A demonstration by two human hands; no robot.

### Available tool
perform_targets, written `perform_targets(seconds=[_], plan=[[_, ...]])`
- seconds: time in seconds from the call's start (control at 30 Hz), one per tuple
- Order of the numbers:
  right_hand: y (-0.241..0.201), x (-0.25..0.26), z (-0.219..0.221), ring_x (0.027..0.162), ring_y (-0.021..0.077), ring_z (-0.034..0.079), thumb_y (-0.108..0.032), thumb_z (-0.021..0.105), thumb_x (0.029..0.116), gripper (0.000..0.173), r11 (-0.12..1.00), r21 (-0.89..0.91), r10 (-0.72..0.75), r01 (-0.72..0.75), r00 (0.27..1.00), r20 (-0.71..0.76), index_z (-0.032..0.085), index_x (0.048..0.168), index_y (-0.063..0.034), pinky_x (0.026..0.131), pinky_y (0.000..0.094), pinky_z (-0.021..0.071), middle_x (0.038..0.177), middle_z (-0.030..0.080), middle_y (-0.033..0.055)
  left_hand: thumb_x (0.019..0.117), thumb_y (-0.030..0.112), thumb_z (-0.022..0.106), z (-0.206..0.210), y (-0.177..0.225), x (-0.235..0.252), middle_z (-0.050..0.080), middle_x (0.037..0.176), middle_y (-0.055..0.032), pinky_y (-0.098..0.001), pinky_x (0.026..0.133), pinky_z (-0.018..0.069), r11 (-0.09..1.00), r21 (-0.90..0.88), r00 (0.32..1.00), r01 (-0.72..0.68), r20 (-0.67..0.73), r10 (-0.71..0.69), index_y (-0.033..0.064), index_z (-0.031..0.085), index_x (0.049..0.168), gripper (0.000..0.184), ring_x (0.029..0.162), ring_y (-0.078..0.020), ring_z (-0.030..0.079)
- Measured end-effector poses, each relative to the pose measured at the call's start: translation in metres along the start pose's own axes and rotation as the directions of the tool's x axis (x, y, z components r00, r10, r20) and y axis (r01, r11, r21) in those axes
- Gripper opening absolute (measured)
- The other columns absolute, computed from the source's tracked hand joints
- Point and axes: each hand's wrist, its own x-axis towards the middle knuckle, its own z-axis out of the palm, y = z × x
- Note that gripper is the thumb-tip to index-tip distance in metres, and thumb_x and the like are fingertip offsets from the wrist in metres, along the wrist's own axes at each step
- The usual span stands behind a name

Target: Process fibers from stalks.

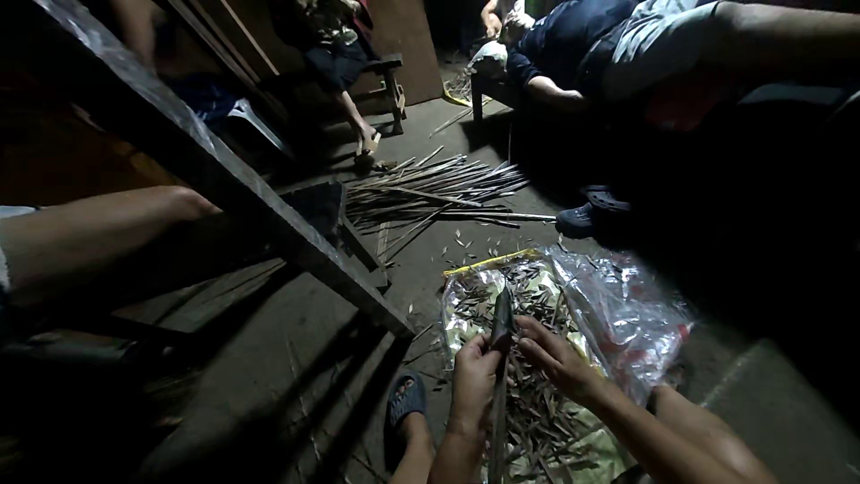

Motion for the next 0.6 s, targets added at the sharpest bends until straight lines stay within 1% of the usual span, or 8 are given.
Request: perform_targets(seconds=[0.1, 0.2, 0.37, 0.43, 0.5, 0.53, 0.57, 0.6], plan=[[0.004, -0.003, -0.001, 0.082, 0.0251, 0.065, -0.024, 0.047, 0.1066, 0.047, 0.968, -0.234, -0.113, 0.093, 0.991, -0.073, 0.052, 0.146, 0.0001, 0.081, 0.0456, 0.054, 0.104, 0.07, 0.0183, 0.1017, -0.004, 0.053, 0.0, 0.003, -0.004, 0.061, 0.07, -0.0041, -0.0198, 0.046, 0.0523, 0.998, -0.06, 0.999, 0.038, 0.011, -0.037, -0.0036, 0.059, 0.1, 0.006, 0.049, -0.0067, 0.059], [0.007, -0.002, -0.002, 0.088, 0.0291, 0.07, -0.019, 0.051, 0.1046, 0.043, 0.924, -0.347, -0.212, 0.159, 0.97, -0.121, 0.057, 0.144, -0.0024, 0.081, 0.0494, 0.0558, 0.114, 0.071, 0.0184, 0.1023, 0.003, 0.058, -0.001, 0.003, -0.006, 0.061, 0.066, -0.0035, -0.0194, 0.045, 0.0519, 0.997, -0.066, 0.999, 0.043, 0.023, -0.041, -0.0024, 0.06, 0.097, 0.008, 0.047, -0.0066, 0.058], [0.016, 0.002, -0.002, 0.078, 0.034, 0.071, -0.017, 0.052, 0.1024, 0.043, 0.846, -0.512, -0.303, 0.147, 0.924, -0.235, 0.06, 0.144, -0.0096, 0.066, 0.0533, 0.057, 0.1, 0.072, 0.0176, 0.1029, 0.005, 0.058, -0.002, 0.002, -0.011, 0.061, 0.064, -0.0028, -0.0188, 0.044, 0.0513, 0.995, -0.055, 0.995, 0.081, 0.061, -0.077, -0.0016, 0.06, 0.095, 0.01, 0.046, -0.0065, 0.058], [0.013, 0.007, -0.009, 0.089, 0.0349, 0.072, -0.019, 0.049, 0.1053, 0.043, 0.869, -0.491, -0.226, 0.061, 0.932, -0.284, 0.058, 0.146, -0.009, 0.077, 0.0542, 0.0571, 0.109, 0.072, 0.0187, 0.1035, 0.006, 0.057, -0.002, 0.003, -0.013, 0.06, 0.066, -0.003, -0.0186, 0.044, 0.051, 0.992, -0.065, 0.991, 0.112, 0.084, -0.106, -0.0013, 0.059, 0.097, 0.01, 0.047, -0.0062, 0.058], [0.008, 0.01, -0.018, 0.115, 0.0361, 0.067, -0.018, 0.042, 0.1082, 0.044, 0.925, -0.377, -0.072, -0.055, 0.947, -0.314, 0.051, 0.15, -0.0051, 0.099, 0.0535, 0.0502, 0.132, 0.065, 0.0215, 0.1032, 0.006, 0.058, -0.003, 0.001, -0.015, 0.061, 0.067, -0.0033, -0.0195, 0.045, 0.0518, 0.989, -0.066, 0.987, 0.132, 0.096, -0.125, -0.0014, 0.06, 0.099, 0.009, 0.048, -0.0067, 0.058], [0.01, 0.011, -0.022, 0.124, 0.0333, 0.062, -0.016, 0.038, 0.1087, 0.046, 0.949, -0.301, -0.015, -0.09, 0.943, -0.331, 0.047, 0.152, -0.003, 0.106, 0.0499, 0.046, 0.14, 0.06, 0.0216, 0.103, 0.006, 0.058, -0.003, -0.001, -0.015, 0.061, 0.068, -0.0035, -0.0198, 0.045, 0.0521, 0.989, -0.061, 0.987, 0.133, 0.098, -0.127, -0.0015, 0.06, 0.099, 0.009, 0.048, -0.0069, 0.059], [0.012, 0.012, -0.025, 0.127, 0.0278, 0.06, -0.016, 0.036, 0.1095, 0.047, 0.969, -0.227, 0.019, -0.102, 0.94, -0.341, 0.043, 0.153, -0.001, 0.109, 0.044, 0.0444, 0.146, 0.056, 0.0206, 0.1028, 0.006, 0.058, -0.004, -0.001, -0.014, 0.061, 0.067, -0.0036, -0.02, 0.045, 0.0522, 0.992, -0.049, 0.99, 0.115, 0.092, -0.11, -0.0016, 0.06, 0.098, 0.009, 0.048, -0.0071, 0.059], [0.012, 0.013, -0.026, 0.121, 0.0228, 0.062, -0.018, 0.035, 0.1102, 0.049, 0.981, -0.158, 0.051, -0.11, 0.939, -0.339, 0.038, 0.155, 0.0002, 0.104, 0.0392, 0.0463, 0.144, 0.057, 0.0207, 0.1023, 0.006, 0.059, -0.005, -0.001, -0.011, 0.061, 0.067, -0.0034, -0.0204, 0.045, 0.0524, 0.997, -0.011, 0.994, 0.077, 0.074, -0.076, -0.0018, 0.06, 0.097, 0.009, 0.047, -0.0071, 0.059]])
